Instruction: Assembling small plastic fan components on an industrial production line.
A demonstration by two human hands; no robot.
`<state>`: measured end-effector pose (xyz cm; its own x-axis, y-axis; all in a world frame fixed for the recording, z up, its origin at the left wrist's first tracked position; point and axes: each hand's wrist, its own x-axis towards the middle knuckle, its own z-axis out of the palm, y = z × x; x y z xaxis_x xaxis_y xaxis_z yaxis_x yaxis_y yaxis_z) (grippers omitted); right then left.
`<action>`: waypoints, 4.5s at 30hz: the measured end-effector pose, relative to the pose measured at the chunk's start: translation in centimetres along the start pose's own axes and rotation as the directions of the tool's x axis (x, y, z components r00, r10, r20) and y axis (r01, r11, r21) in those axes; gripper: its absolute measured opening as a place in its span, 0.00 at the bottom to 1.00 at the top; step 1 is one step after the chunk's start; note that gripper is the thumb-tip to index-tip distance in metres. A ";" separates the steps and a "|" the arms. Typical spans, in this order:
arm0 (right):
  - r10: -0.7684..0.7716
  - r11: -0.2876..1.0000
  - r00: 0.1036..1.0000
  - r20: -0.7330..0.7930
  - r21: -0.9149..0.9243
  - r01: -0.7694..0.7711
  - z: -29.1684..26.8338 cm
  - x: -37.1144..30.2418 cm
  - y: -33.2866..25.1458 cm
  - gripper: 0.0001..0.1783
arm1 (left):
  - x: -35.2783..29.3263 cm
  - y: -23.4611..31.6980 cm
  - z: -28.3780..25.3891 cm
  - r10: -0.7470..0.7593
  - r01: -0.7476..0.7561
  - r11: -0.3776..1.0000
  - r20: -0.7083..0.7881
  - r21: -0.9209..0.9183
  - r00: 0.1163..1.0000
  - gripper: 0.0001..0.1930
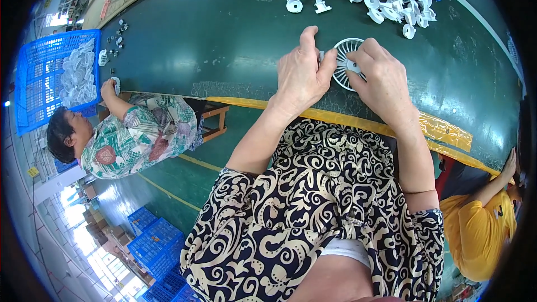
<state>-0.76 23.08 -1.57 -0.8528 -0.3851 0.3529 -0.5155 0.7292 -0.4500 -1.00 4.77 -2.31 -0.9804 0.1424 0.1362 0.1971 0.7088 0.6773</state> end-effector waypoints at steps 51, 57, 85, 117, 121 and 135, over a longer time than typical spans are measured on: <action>0.284 0.875 0.858 -0.427 -0.251 -0.414 -6.2 4.5 11.9 0.14 | 0.5 -4.4 -2.4 0.239 -0.287 0.944 -0.261 -0.163 0.935 0.11; 0.259 0.932 0.839 -0.479 -0.104 -0.347 -6.9 2.8 8.7 0.13 | 0.4 -19.2 -16.4 0.269 0.210 0.811 -0.668 0.546 0.694 0.20; 0.399 0.802 0.832 -0.386 -0.293 -0.520 -6.2 -10.1 11.5 0.13 | 0.5 -22.0 -22.7 -0.363 0.514 0.758 -0.394 0.402 0.844 0.32; 0.422 0.905 0.884 -0.201 0.141 -0.400 -6.4 -4.7 2.7 0.18 | -0.6 -1.3 -5.2 0.080 -0.063 0.968 -0.063 0.243 0.995 0.06; 0.206 0.954 0.941 -0.267 0.269 -0.132 -3.8 -1.9 -1.3 0.17 | -1.2 -0.8 -4.1 0.063 -0.062 0.998 0.017 -0.015 0.998 0.05; 0.075 0.996 0.997 -0.020 -0.038 -0.076 -1.0 -0.6 -2.1 0.14 | -0.7 -1.2 -3.7 0.042 -0.037 0.996 0.067 -0.079 0.997 0.05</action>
<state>0.92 22.35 -0.03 -0.8872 -0.3180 0.3344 -0.4460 0.7770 -0.4442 -0.54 1.30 -0.52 -0.9689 0.2183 0.1162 0.2327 0.6462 0.7268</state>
